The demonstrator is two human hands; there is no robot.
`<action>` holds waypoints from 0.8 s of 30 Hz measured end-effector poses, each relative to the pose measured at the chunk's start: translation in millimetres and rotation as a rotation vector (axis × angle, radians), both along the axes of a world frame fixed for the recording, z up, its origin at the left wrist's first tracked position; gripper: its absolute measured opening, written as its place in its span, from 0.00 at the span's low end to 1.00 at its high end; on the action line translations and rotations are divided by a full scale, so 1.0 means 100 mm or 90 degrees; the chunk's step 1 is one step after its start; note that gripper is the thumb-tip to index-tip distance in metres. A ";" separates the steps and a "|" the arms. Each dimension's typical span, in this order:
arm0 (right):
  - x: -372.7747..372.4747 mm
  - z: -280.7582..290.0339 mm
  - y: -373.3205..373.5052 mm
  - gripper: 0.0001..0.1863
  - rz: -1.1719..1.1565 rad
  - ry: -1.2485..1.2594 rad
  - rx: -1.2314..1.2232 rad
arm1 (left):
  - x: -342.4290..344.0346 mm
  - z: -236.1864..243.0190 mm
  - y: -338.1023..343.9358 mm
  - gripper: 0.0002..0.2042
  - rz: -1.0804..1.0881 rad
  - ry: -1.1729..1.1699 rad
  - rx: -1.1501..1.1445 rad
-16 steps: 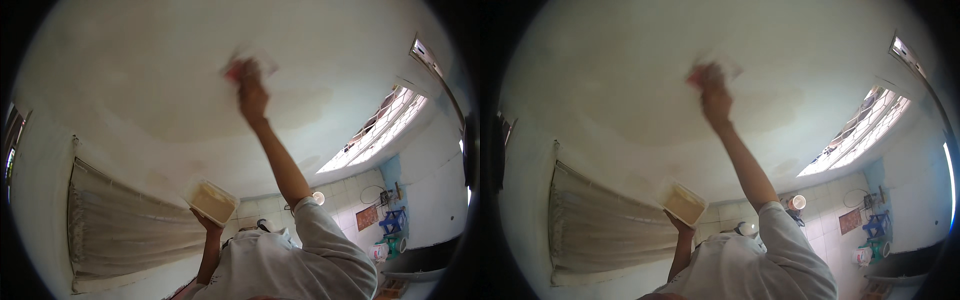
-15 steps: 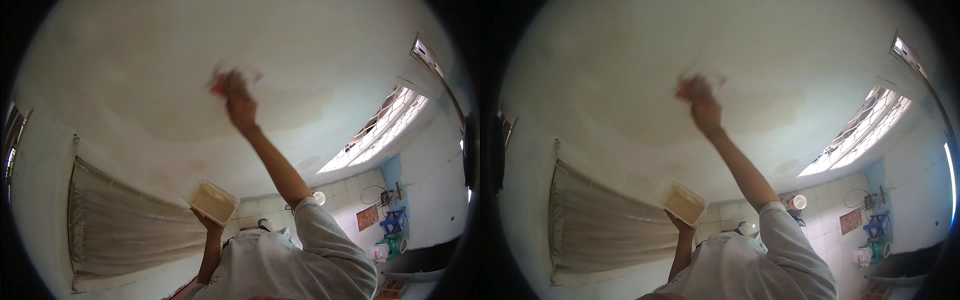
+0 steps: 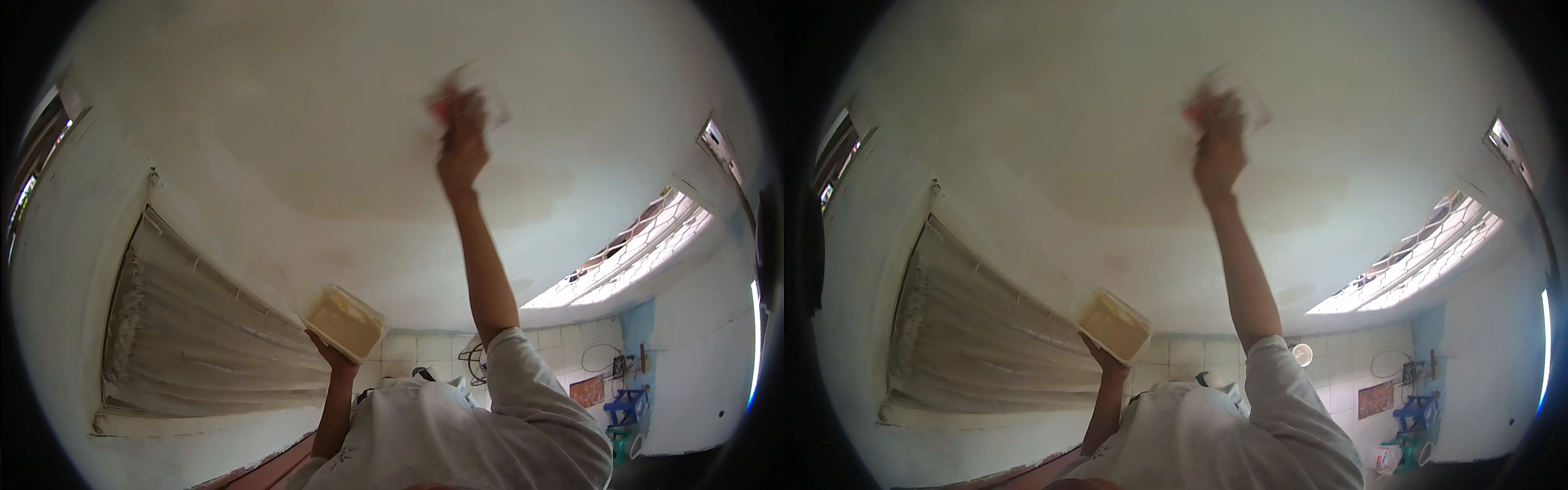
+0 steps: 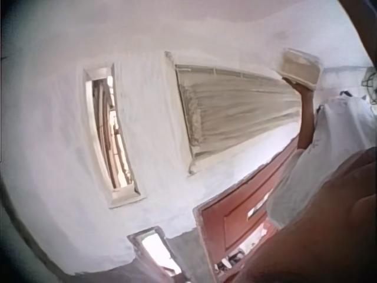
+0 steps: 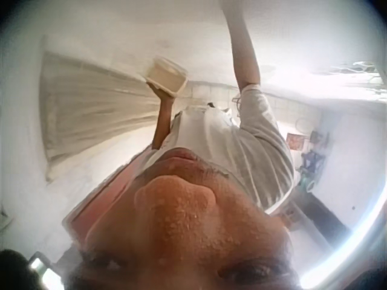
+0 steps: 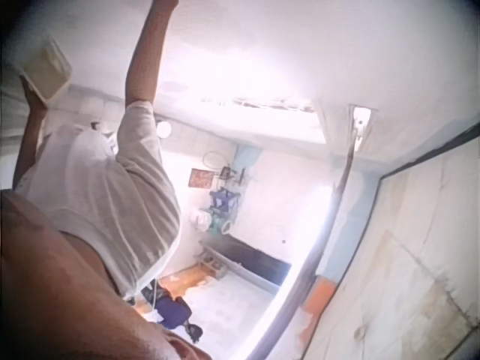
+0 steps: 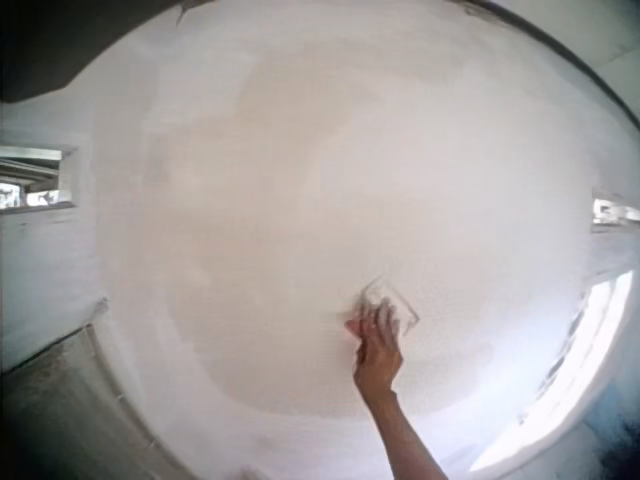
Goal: The person applies plaster to a ceiling using a spreader and a container of material, smoothing the mixture over a damaged area.
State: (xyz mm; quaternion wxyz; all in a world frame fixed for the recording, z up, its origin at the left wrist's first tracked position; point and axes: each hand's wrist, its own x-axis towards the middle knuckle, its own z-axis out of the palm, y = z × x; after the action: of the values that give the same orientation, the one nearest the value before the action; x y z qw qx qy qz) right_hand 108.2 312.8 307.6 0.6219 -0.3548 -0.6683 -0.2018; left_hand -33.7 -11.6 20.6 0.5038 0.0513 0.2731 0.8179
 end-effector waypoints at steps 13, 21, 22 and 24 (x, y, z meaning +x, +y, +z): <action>-0.73 1.10 -0.58 0.35 0.168 -0.177 0.143 | -0.20 -0.14 -0.22 0.40 0.065 -0.027 0.036; -1.19 -0.39 -0.34 0.29 0.084 -0.519 0.075 | -0.13 -0.15 -0.15 0.35 0.078 -0.016 0.050; -1.18 -0.52 -0.43 0.31 0.107 -0.538 0.043 | -0.15 -0.21 -0.14 0.36 0.082 0.007 0.037; -1.10 -0.63 -0.52 0.33 0.159 -0.539 -0.017 | -0.15 -0.24 -0.18 0.36 0.082 -0.001 0.019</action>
State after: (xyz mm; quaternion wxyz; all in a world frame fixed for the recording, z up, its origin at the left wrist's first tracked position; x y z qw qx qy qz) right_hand -2.2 260.7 245.0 0.3080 -0.1653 -0.9046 -0.2440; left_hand -49.0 -29.2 -3.5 0.4496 0.0409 0.2629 0.8527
